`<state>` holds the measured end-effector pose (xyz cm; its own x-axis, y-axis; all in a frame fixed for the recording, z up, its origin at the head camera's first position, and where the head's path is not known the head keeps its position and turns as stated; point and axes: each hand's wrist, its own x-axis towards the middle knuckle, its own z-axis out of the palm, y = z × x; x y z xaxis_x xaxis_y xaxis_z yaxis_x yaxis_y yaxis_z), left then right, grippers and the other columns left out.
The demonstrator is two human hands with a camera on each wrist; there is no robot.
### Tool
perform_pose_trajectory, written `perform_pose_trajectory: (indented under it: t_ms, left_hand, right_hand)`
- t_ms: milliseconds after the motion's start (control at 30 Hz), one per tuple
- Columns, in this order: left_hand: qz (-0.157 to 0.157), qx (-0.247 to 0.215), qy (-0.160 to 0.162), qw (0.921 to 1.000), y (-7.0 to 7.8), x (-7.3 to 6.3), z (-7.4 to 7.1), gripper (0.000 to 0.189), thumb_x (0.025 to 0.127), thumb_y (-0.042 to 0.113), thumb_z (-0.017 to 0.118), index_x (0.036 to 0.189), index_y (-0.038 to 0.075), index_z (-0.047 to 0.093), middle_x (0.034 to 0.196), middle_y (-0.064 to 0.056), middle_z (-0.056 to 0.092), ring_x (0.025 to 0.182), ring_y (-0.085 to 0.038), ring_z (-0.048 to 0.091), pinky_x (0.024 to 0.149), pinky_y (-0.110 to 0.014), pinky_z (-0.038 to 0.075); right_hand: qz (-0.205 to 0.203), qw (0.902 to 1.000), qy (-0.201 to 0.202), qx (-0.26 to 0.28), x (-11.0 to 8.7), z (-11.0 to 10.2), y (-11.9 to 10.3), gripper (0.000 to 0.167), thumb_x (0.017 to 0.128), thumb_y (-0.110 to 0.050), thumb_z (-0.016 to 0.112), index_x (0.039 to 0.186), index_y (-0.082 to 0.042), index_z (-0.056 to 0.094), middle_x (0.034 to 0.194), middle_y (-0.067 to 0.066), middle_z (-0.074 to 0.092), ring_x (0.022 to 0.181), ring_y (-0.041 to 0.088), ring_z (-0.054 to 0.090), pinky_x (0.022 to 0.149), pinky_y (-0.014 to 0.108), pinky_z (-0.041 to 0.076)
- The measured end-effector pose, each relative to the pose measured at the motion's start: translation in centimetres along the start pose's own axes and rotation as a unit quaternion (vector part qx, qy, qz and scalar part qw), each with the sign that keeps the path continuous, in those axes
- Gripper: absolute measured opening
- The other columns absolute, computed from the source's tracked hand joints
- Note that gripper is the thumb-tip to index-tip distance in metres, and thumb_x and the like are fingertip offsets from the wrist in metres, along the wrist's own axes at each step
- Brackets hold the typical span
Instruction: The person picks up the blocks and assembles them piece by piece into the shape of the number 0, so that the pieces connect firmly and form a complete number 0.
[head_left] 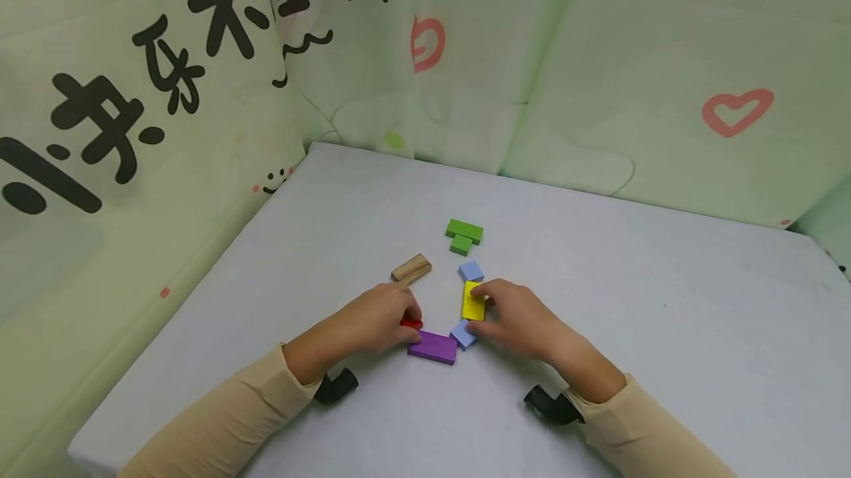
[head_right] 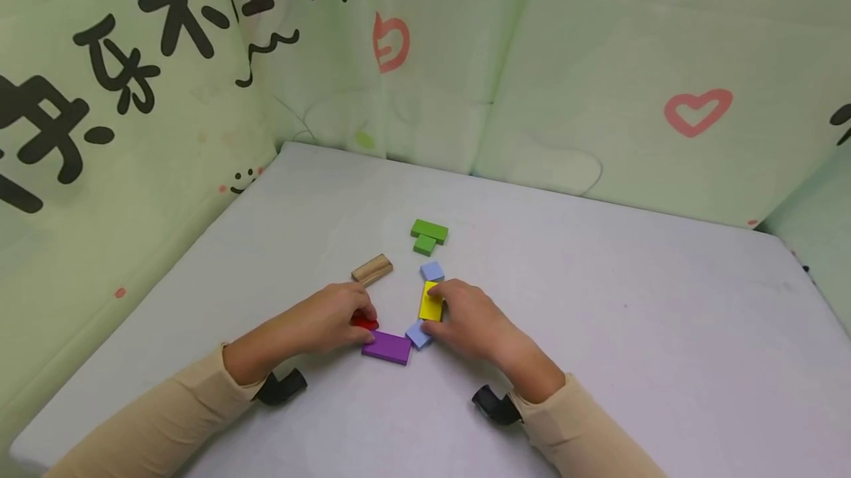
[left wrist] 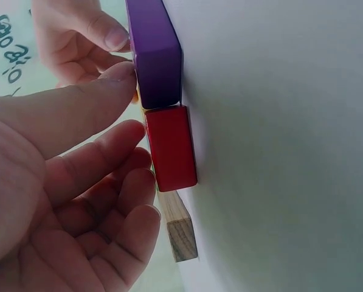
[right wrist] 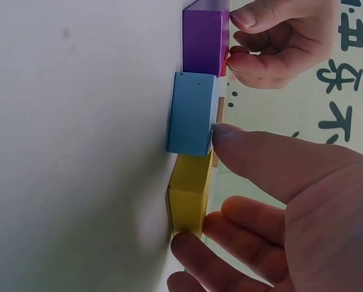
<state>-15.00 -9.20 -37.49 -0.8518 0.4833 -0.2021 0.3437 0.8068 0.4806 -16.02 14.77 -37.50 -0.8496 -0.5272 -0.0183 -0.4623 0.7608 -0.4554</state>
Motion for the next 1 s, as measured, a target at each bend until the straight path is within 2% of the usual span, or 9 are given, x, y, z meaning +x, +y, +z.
perform_pose_trajectory:
  t_ms: [267, 567, 833, 1000]
  left_hand:
    - [0.001, -0.008, 0.006, 0.9999, -0.1, -0.1, 0.1, 0.023, 0.086, 0.018, 0.082, 0.104, 0.007, 0.074, 0.103, -0.002, 0.061, 0.098, -0.021, 0.057, 0.086, -0.035, 0.052]
    - [0.003, 0.008, -0.003, 1.0000, 0.3, -0.1, -0.1, 0.024, 0.086, 0.018, 0.081, 0.106, 0.006, 0.074, 0.103, -0.002, 0.061, 0.099, -0.021, 0.057, 0.087, -0.035, 0.051]
    - [0.009, 0.011, -0.032, 0.9994, 0.3, 0.3, -0.7, 0.026, 0.088, 0.019, 0.080, 0.110, 0.007, 0.073, 0.105, -0.001, 0.061, 0.099, -0.019, 0.056, 0.085, -0.034, 0.051]
    - [0.000, -0.007, -0.020, 0.9998, -0.1, 1.0, -1.8, 0.030, 0.090, 0.018, 0.077, 0.117, 0.007, 0.070, 0.108, -0.001, 0.063, 0.103, -0.019, 0.056, 0.088, -0.032, 0.051]
  right_hand:
    - [0.011, 0.9998, -0.014, 0.000, 0.0, 0.1, -0.3, 0.045, 0.089, -0.020, 0.077, 0.123, 0.005, 0.063, 0.119, 0.015, 0.064, 0.103, 0.028, 0.060, 0.094, 0.046, 0.049]
    - [0.028, 0.9993, -0.026, -0.001, -0.1, -0.2, -0.8, 0.046, 0.090, -0.019, 0.076, 0.125, 0.006, 0.061, 0.124, 0.019, 0.062, 0.112, 0.034, 0.059, 0.099, 0.048, 0.047]
    - [0.027, 0.9993, -0.026, -0.003, -0.1, -0.2, -1.0, 0.045, 0.090, -0.019, 0.076, 0.125, 0.006, 0.061, 0.122, 0.018, 0.063, 0.108, 0.032, 0.059, 0.097, 0.047, 0.048]
    - [0.037, 0.9989, -0.029, -0.007, -0.1, -0.2, -1.1, 0.045, 0.090, -0.019, 0.076, 0.125, 0.006, 0.061, 0.121, 0.017, 0.063, 0.107, 0.031, 0.060, 0.097, 0.046, 0.048]
